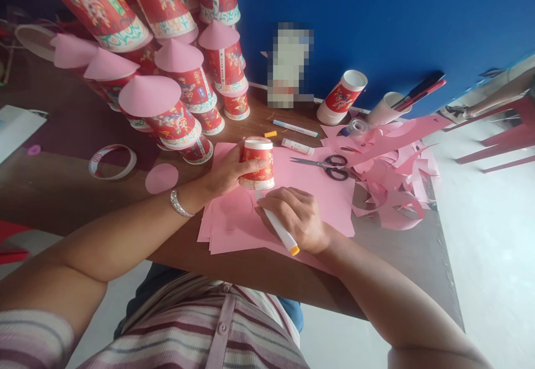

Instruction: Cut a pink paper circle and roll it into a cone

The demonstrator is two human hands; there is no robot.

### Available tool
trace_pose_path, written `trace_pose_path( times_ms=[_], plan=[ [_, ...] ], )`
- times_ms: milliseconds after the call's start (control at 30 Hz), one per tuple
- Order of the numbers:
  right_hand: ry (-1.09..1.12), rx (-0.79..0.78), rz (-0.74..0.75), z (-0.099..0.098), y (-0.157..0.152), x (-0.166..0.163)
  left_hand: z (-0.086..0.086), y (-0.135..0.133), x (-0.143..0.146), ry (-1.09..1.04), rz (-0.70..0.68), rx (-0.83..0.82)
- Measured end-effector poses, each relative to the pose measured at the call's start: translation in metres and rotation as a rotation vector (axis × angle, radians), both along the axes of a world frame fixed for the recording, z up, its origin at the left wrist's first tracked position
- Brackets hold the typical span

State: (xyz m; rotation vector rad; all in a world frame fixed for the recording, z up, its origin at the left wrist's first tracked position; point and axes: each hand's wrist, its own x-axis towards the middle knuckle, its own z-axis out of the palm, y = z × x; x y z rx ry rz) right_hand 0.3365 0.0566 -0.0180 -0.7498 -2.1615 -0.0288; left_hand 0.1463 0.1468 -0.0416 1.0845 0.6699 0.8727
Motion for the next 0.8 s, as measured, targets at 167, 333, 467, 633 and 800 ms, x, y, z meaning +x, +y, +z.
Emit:
trace_pose_path(
  times_ms=[167, 333, 467, 633, 800],
  plan=[
    [-0.022, 0.026, 0.051, -0.004, -0.002, 0.006, 0.002, 0.001, 0.001, -0.019, -0.005, 0.009],
    [-0.012, 0.04, -0.125, -0.016, 0.005, 0.014, 0.005, 0.0, -0.001, 0.017, 0.062, 0.121],
    [0.016, -0.003, -0.326, -0.022, 0.021, 0.018, 0.006, -0.004, -0.005, 0.135, 0.062, 0.232],
    [0.073, -0.097, -0.395, -0.027, 0.04, 0.031, -0.002, 0.0, -0.008, -0.037, -0.111, 0.263],
    [0.131, -0.106, -0.399, -0.028, 0.048, 0.044, -0.009, 0.005, -0.003, -0.148, -0.027, 0.142]
  ],
)
